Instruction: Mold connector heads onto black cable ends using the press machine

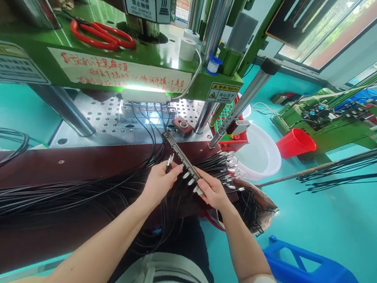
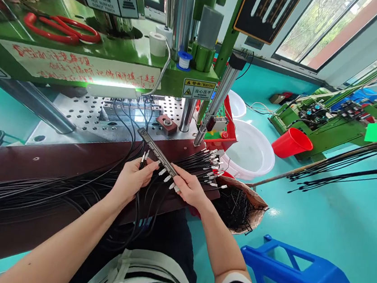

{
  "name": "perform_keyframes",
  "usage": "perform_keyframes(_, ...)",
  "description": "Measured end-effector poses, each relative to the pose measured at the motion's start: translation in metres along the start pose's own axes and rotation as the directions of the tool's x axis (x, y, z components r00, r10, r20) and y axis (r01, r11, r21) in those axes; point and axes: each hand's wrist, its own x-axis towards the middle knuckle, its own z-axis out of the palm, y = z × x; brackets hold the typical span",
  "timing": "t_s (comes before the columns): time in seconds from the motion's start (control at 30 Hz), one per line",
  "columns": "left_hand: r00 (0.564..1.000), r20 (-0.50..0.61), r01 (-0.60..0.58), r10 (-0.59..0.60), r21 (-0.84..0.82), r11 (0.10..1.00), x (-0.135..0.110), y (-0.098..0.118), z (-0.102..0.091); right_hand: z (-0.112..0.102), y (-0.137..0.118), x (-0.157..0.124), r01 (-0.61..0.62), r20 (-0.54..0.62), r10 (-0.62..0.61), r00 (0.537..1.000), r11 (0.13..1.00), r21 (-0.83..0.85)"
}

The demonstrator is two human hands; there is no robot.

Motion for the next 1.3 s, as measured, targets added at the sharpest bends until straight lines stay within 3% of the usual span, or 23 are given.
perform_keyframes(0.17,0.993,-0.048,-0.101,0.108,0.129,0.987,0.003,0.003,-0.002,0.0,0.004,0.001,-0.027,-0.039,0.029,0.999,0.998,0.054)
perform_keyframes(0.3,0.965,-0.156,-0.196,0.212,0.112,0.974,0.005,0.009,-0.007,-0.003,0.004,0.001,-0.038,-0.116,0.054,0.992,0.99,0.136)
perform_keyframes(0.5,0.98,-0.027,-0.185,0.196,0.218,0.958,0.009,0.005,-0.012,-0.006,0.002,0.001,-0.045,-0.071,0.055,0.996,0.99,0.135)
perform_keyframes(0.83,0.945,-0.104,-0.256,0.311,0.361,0.897,0.008,0.004,-0.012,-0.006,-0.002,0.001,-0.048,-0.029,0.051,0.998,0.993,0.103)
perform_keyframes(1.1,0.953,-0.122,-0.214,0.276,0.376,0.902,0.007,0.001,-0.019,-0.008,0.004,0.003,0.04,0.035,-0.035,0.999,0.984,-0.174)
perform_keyframes(1.3,0.953,-0.044,-0.245,0.299,0.467,0.85,0.005,0.013,-0.023,-0.009,0.004,0.002,-0.021,0.016,0.021,1.0,0.999,0.039)
